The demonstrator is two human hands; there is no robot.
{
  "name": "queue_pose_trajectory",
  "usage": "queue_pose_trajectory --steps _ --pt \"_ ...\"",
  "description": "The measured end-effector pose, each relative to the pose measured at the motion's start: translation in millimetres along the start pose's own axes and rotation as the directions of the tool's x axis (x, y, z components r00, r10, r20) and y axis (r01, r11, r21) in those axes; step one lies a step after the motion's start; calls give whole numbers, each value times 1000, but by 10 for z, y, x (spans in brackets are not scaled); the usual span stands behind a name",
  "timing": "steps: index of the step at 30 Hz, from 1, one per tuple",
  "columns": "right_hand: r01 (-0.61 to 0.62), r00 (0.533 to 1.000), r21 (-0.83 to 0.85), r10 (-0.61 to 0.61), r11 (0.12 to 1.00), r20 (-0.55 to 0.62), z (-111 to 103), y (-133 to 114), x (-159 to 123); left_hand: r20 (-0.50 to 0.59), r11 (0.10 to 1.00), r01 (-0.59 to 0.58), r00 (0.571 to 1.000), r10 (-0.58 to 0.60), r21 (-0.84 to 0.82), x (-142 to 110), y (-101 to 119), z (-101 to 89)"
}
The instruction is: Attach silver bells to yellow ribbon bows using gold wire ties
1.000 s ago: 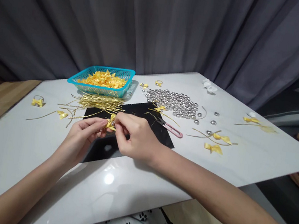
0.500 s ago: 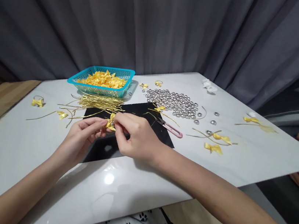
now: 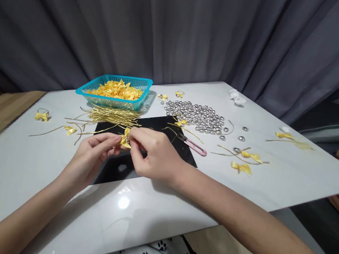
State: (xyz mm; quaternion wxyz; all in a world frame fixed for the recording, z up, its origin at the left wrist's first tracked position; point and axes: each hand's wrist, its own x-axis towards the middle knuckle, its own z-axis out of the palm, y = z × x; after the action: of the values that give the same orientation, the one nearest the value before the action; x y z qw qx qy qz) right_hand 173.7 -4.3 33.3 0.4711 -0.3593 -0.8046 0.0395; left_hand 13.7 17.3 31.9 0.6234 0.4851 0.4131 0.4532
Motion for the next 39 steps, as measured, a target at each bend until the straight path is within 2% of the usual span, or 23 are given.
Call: queue_pose_trajectory --steps 25,39 --pt "-33 998 13 33 999 54 -11 16 2 -18 1000 -6 1000 7 30 -3 19 24" --pt "-144 990 129 142 981 22 36 11 -21 -16 1000 -14 1000 14 15 -7 16 5"
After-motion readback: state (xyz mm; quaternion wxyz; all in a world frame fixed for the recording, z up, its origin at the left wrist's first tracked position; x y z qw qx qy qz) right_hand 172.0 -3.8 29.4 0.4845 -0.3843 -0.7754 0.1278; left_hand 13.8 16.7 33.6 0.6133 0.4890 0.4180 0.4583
